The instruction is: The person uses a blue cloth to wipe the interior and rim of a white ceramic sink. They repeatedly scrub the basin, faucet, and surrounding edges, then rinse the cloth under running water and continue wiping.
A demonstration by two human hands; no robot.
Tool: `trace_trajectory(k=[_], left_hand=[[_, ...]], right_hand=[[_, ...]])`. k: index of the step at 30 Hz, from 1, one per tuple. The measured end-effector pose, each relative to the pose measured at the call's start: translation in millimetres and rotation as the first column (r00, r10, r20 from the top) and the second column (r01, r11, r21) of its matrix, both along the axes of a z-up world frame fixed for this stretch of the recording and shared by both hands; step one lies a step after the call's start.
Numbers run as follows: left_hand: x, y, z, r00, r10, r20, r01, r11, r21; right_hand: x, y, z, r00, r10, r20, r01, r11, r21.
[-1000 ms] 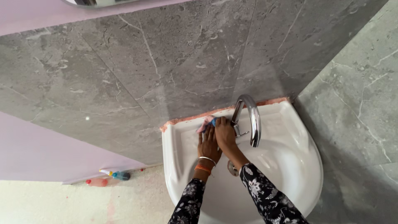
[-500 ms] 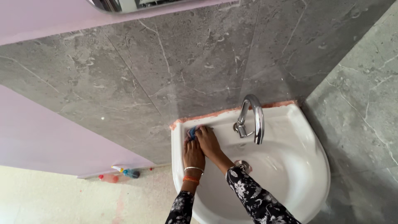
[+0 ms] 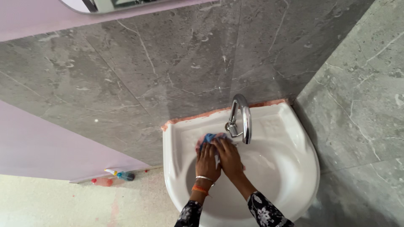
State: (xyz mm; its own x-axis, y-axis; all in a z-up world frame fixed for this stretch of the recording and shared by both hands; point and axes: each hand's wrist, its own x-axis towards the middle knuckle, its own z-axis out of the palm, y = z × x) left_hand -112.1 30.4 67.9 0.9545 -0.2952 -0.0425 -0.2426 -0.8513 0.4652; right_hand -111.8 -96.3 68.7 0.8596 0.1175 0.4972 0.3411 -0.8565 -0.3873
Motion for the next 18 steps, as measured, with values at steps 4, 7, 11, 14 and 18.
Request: trace_trajectory(k=[4,7,11,14,18], left_hand=[[-1,-35,-12,0.988,-0.145,0.046,0.146,0.989,-0.010],[-7,-61,-27,0.977,-0.187,0.105,0.189,0.982,0.000],[-7,-77,-37,0.968,-0.205,0.142,0.199,0.979,0.055],[-7,-77,-38,0.978,-0.202,0.059,0.200,0.979,0.037],[-6,-77,-31,0.982,-0.135,0.132,0.141,0.989,-0.038]], right_hand=[[-13,-38,-5,0.996,-0.056,0.068,0.056,0.998,-0.003],[-19,-58,-14,0.993,-0.116,-0.007,0.116,0.992,-0.050],[-11,-74,-25,0.983,-0.168,-0.079,0.161,0.983,-0.088],[1,-78,-31,0.978,-0.180,-0.107,0.178,0.984,-0.033],[14,-84,-34,0.973,-0.209,-0.097,0.218,0.972,0.090]])
